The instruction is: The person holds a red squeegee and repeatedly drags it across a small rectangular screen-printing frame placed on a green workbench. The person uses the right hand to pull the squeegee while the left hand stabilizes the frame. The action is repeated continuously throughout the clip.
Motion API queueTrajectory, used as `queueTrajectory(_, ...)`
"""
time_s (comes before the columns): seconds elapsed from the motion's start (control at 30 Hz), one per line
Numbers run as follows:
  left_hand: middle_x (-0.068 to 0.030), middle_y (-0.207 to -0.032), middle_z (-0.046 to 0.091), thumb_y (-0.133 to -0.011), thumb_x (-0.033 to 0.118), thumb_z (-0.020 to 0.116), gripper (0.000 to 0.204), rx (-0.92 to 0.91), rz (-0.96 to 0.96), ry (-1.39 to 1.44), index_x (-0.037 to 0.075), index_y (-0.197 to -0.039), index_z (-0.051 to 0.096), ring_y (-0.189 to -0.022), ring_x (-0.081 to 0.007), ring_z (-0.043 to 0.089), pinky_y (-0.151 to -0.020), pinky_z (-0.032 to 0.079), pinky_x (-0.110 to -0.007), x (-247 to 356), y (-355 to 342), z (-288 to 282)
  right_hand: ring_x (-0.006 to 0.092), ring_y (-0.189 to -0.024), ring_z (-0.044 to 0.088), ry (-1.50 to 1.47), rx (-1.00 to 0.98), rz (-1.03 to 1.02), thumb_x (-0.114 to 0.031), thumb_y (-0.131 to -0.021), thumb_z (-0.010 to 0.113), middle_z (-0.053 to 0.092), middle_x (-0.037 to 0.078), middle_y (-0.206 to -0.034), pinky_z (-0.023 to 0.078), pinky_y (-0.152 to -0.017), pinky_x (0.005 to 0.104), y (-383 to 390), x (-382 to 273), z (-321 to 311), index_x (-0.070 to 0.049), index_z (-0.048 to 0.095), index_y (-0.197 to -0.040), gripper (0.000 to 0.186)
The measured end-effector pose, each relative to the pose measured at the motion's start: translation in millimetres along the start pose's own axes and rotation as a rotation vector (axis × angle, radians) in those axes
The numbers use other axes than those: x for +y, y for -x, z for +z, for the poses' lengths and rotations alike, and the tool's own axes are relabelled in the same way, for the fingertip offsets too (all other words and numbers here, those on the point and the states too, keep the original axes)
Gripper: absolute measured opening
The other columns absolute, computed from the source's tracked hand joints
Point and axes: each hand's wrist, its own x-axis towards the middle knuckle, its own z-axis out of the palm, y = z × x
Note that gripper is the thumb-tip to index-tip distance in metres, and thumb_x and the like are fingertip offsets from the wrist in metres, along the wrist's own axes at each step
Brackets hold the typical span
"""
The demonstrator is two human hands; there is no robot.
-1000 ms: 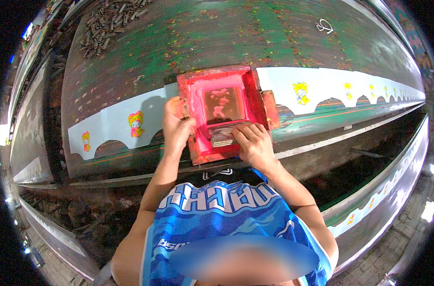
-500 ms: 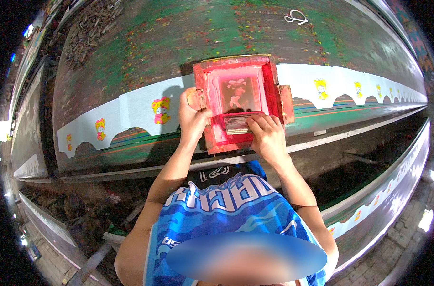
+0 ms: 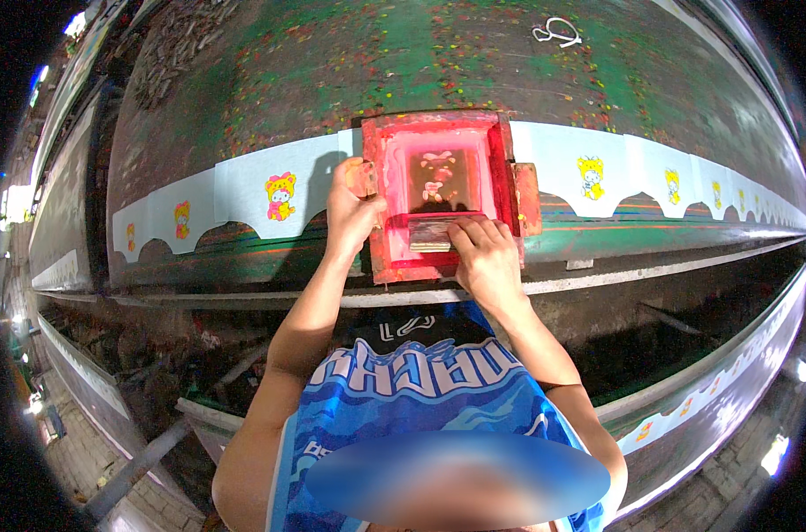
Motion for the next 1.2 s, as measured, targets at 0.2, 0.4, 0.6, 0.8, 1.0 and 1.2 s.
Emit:
queueTrajectory(0.2,-0.0138,-0.129,0.069,-0.074,-0.008,0.073,0.072,0.004,0.03,-0.074,0.001,-0.141,0.052,-0.118,-0.0219,0.069,-0.102,0.054,-0.034,-13,-3,0,0.0309,-0.105,0.067,0.011,-0.011,-0.001,-0.005,-0.07,0.072,0.072,0.013,-0.113,0.052,-0.092,0.0459,8,-5,-9,-0.002,0.071,-0.107,0.037)
queueTrajectory(0.4,-0.0151,-0.129,0.07,-0.073,-0.005,0.075,0.072,0.013,0.122,-0.166,0.001,-0.141,0.052,-0.119,-0.0246,0.07,-0.103,0.054,-0.035,-23,-6,-1,0.0293,-0.105,0.067,0.015,-0.055,0.013,-0.008,-0.073,0.07,0.072,0.013,-0.114,0.052,-0.091,0.0449,24,-13,-13,-0.003,0.071,-0.107,0.034)
queueTrajectory(0.6,-0.0154,-0.128,0.07,-0.074,-0.007,0.074,0.073,-0.005,0.107,-0.228,0.001,-0.142,0.051,-0.118,-0.0249,0.07,-0.101,0.054,-0.035,-20,-3,1,0.0302,-0.108,0.066,0.022,0.007,-0.048,-0.004,-0.067,0.07,0.07,0.011,-0.117,0.049,-0.092,0.0458,-1,5,7,-0.003,0.07,-0.113,0.046)
queueTrajectory(0.8,-0.0148,-0.128,0.068,-0.075,-0.011,0.071,0.073,-0.017,0.16,-0.217,0.001,-0.143,0.048,-0.117,-0.0232,0.069,-0.098,0.055,-0.034,-18,-3,3,0.0356,-0.098,0.07,0.094,0.042,-0.022,-0.004,-0.078,0.073,0.074,0.014,-0.102,0.054,-0.085,0.0481,-96,59,24,-0.006,0.074,-0.105,0.027)
queueTrajectory(1.0,-0.0132,-0.127,0.065,-0.074,-0.013,0.068,0.078,-0.061,0.189,-0.198,0.001,-0.146,0.044,-0.117,-0.0238,0.066,-0.098,0.055,-0.034,-25,-5,1,0.0369,-0.093,0.071,0.078,0.125,-0.008,-0.003,-0.079,0.074,0.073,0.015,-0.094,0.055,-0.08,0.0497,-125,66,26,-0.005,0.073,-0.098,0.018)
queueTrajectory(1.2,-0.0135,-0.134,0.062,-0.074,-0.015,0.066,0.078,-0.08,0.069,-0.064,0.001,-0.146,0.044,-0.123,-0.0243,0.063,-0.105,0.05,-0.035,-17,-3,2,0.0316,-0.099,0.068,0.089,0.0,-0.003,-0.005,-0.071,0.07,0.072,0.011,-0.106,0.052,-0.085,0.0479,-31,18,8,-0.007,0.069,-0.099,0.028)
